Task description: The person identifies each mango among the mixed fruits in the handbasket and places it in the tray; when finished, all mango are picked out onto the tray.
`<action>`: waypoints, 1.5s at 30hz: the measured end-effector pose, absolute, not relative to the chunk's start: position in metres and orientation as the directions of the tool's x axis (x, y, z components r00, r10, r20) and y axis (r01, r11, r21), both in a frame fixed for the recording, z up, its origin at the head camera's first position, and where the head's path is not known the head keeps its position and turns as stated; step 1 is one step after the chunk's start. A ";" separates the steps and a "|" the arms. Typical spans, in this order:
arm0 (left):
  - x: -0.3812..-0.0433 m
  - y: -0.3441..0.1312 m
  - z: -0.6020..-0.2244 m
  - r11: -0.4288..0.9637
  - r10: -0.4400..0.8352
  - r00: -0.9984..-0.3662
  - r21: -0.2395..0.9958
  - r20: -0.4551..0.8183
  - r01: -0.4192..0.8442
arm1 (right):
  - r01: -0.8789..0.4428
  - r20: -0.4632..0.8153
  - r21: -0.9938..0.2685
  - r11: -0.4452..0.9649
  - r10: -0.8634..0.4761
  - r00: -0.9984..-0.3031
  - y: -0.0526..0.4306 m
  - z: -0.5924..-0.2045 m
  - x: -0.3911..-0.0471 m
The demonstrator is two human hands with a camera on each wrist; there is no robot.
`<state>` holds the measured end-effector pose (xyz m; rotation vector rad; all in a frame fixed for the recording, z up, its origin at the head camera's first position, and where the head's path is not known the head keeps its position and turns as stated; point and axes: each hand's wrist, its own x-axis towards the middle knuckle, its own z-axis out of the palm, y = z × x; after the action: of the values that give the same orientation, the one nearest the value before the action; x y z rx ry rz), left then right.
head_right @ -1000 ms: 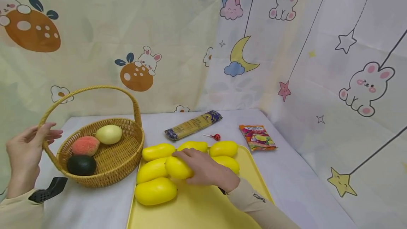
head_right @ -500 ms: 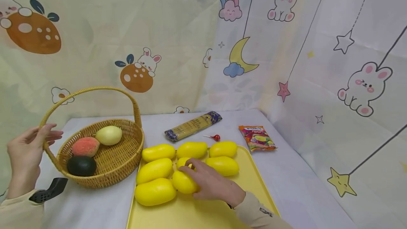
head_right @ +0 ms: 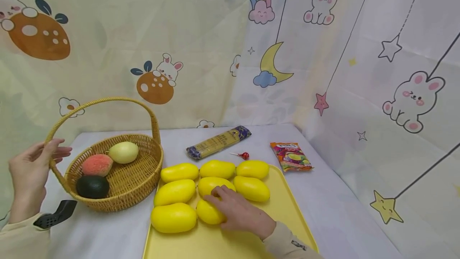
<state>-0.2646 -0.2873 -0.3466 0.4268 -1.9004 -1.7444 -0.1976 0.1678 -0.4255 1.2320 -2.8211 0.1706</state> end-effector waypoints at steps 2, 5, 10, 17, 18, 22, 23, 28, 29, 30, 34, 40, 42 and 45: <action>-0.264 -0.287 -0.347 0.124 -0.557 -0.813 0.985 0.166 0.116 | -0.738 0.093 -0.070 0.671 -0.732 -0.675 0.168 -0.427 -0.197; -0.264 -0.286 -0.348 0.135 -0.559 -0.811 0.984 0.170 0.113 | -0.739 0.092 -0.070 0.670 -0.734 -0.673 0.169 -0.427 -0.196; -0.265 -0.286 -0.349 0.142 -0.563 -0.809 0.984 0.168 0.106 | -0.734 0.094 -0.094 0.673 -0.728 -0.680 0.170 -0.427 -0.195; -0.264 -0.285 -0.351 0.155 -0.567 -0.805 0.982 0.177 0.107 | -0.728 0.096 -0.104 0.678 -0.721 -0.686 0.172 -0.424 -0.195; -0.264 -0.285 -0.351 0.161 -0.566 -0.804 0.981 0.183 0.109 | -0.728 0.097 -0.104 0.677 -0.722 -0.685 0.172 -0.424 -0.195; -0.263 -0.285 -0.352 0.170 -0.568 -0.801 0.979 0.189 0.110 | -0.727 0.095 -0.115 0.677 -0.721 -0.686 0.173 -0.423 -0.195; -0.263 -0.285 -0.352 0.174 -0.569 -0.800 0.979 0.191 0.110 | -0.726 0.095 -0.121 0.677 -0.721 -0.687 0.173 -0.422 -0.195; -0.266 -0.284 -0.353 0.141 -0.564 -0.806 0.983 0.181 0.122 | -0.717 0.102 -0.144 0.682 -0.711 -0.696 0.177 -0.418 -0.195; -0.266 -0.284 -0.354 0.137 -0.561 -0.808 0.983 0.180 0.123 | -0.713 0.101 -0.147 0.686 -0.706 -0.701 0.178 -0.417 -0.195; -0.267 -0.284 -0.354 0.131 -0.560 -0.810 0.984 0.175 0.122 | -0.708 0.098 -0.147 0.691 -0.702 -0.705 0.179 -0.416 -0.195; -0.266 -0.285 -0.356 0.167 -0.558 -0.808 0.980 0.186 0.111 | -0.684 0.084 -0.150 0.714 -0.680 -0.728 0.183 -0.412 -0.196; -0.263 -0.288 -0.352 0.227 -0.537 -0.819 0.970 0.204 0.093 | -0.635 0.099 -0.163 0.755 -0.628 -0.772 0.191 -0.408 -0.197; -0.262 -0.288 -0.349 0.227 -0.542 -0.814 0.969 0.210 0.100 | -0.623 0.109 -0.169 0.764 -0.614 -0.782 0.194 -0.408 -0.197; -0.262 -0.285 -0.345 0.258 -0.569 -0.768 0.951 0.294 0.173 | -0.610 0.126 -0.171 0.774 -0.597 -0.793 0.197 -0.409 -0.198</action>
<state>-0.2622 -0.2849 -0.3450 0.3586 -1.9231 -1.5664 -0.1979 0.1967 -0.4088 0.9866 -2.8980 0.3128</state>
